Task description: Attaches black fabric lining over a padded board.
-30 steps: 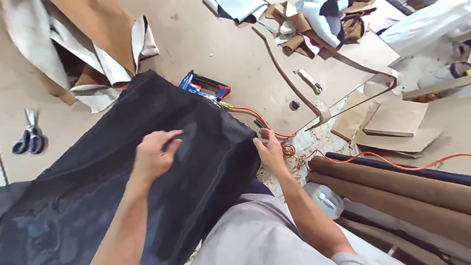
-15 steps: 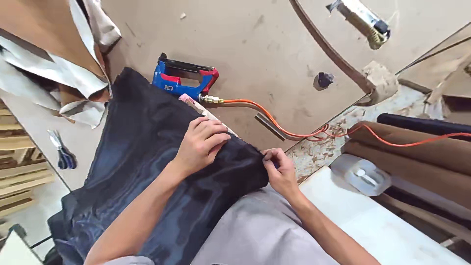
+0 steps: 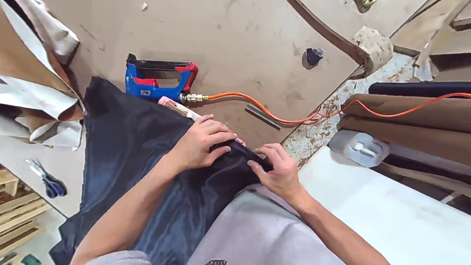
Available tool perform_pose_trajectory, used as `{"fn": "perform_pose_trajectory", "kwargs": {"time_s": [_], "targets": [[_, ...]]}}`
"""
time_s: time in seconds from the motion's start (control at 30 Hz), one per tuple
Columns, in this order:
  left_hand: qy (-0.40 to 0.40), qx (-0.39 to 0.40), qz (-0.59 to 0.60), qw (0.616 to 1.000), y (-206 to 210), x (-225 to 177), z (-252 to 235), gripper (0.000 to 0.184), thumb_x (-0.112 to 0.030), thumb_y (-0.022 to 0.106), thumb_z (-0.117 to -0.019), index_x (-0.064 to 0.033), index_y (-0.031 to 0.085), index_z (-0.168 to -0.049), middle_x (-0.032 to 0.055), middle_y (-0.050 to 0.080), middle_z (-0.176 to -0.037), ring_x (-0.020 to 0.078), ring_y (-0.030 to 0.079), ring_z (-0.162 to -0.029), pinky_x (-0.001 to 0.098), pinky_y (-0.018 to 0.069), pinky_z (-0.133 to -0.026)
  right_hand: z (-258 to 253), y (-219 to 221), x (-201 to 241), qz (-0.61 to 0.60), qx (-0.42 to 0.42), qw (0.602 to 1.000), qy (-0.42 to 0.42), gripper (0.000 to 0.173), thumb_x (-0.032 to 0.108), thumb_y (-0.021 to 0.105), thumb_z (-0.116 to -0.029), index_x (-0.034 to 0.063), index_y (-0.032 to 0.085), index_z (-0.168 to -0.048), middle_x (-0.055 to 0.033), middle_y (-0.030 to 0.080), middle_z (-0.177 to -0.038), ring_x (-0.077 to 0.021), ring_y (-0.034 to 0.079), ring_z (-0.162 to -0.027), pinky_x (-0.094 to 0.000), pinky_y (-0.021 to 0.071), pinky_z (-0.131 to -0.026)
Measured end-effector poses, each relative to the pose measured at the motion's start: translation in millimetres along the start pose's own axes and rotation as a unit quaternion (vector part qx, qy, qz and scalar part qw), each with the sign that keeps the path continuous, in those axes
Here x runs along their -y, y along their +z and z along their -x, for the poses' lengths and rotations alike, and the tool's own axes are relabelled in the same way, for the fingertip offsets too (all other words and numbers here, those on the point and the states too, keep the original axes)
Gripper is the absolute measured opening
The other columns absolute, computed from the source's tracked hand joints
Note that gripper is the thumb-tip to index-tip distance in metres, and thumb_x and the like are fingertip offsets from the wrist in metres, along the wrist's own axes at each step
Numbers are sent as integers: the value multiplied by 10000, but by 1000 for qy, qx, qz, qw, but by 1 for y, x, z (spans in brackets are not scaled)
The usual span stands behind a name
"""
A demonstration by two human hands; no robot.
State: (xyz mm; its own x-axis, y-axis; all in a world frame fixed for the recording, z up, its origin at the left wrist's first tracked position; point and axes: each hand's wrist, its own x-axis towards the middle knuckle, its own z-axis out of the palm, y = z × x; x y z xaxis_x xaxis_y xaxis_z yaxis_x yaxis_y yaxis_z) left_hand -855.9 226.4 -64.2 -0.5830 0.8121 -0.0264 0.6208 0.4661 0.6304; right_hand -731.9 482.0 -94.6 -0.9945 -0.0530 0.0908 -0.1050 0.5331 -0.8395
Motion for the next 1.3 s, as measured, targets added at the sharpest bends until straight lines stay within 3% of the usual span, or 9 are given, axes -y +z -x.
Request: {"fn": "perform_pose_trajectory", "kwargs": {"time_s": [0.2,0.3,0.43,0.63,0.83,0.97,1.07,1.17,1.3], "targets": [[4,-32,-20,999,0,-5,4,326,-340,623,-1005,-150,726,-1249,79,685,-1323,246,575,-1339,586,322,-1210,7,-10,-5,-168,43,977,125,258,121,671,-964,-3,685,-1190,-63,754,-1052,-100,724,-949,-281,612,-862],[-2,-66,-40,997,-2,-8,6,281,-322,637,-998,-135,743,-1180,93,684,-1311,279,553,-1360,609,291,-1216,4,-16,-7,-295,39,926,234,221,49,572,-994,3,615,-1205,-15,729,-942,-56,694,-816,-239,593,-739],[9,-80,-42,996,-5,-12,7,193,-257,636,-996,-115,766,-1001,96,713,-1231,269,590,-1306,586,314,-1204,4,-9,-11,-280,14,942,187,100,-10,486,-968,33,565,-1013,-33,681,-966,-62,664,-866,-235,565,-755],[-2,-36,-34,999,6,-5,7,281,-315,591,-1022,-142,758,-1166,48,732,-1178,216,641,-1221,577,337,-1192,5,3,-8,-285,5,944,166,284,-31,392,-974,16,672,-981,-8,683,-918,-37,639,-865,-218,534,-785],[-19,-59,-45,997,-10,-4,15,312,-322,624,-1003,-129,737,-1220,91,686,-1305,266,570,-1335,609,293,-1212,12,4,0,-183,-23,973,139,252,193,744,-881,24,683,-1059,-49,715,-972,-64,680,-886,-239,582,-790],[-184,-167,-130,960,-96,35,83,303,-87,505,-1011,-23,701,-1232,171,683,-1287,297,622,-1259,508,424,-1153,11,8,-4,-161,-28,982,91,302,162,752,-892,-10,680,-1131,-81,735,-1047,-94,704,-975,-277,602,-884],[-271,-141,-149,940,-145,86,118,406,-48,431,-1002,-88,665,-1333,169,643,-1369,328,581,-1317,512,443,-1130,13,11,-3,-143,-25,985,95,304,175,738,-905,-6,687,-1145,-69,743,-1045,-65,707,-959,-249,602,-866],[-256,-49,-142,955,-150,125,110,556,62,481,-919,-114,592,-1434,145,550,-1501,354,452,-1445,578,342,-1198,15,13,-1,-119,-18,988,96,284,179,730,-907,-5,704,-1121,-63,751,-1036,-40,706,-944,-217,594,-853],[-275,-9,-200,940,-121,158,113,604,20,658,-853,-135,586,-1432,165,471,-1568,424,469,-1414,678,417,-1068,18,16,0,-104,2,987,124,355,212,725,-908,-6,691,-1187,-62,754,-1045,-23,708,-918,-200,592,-839]]}}
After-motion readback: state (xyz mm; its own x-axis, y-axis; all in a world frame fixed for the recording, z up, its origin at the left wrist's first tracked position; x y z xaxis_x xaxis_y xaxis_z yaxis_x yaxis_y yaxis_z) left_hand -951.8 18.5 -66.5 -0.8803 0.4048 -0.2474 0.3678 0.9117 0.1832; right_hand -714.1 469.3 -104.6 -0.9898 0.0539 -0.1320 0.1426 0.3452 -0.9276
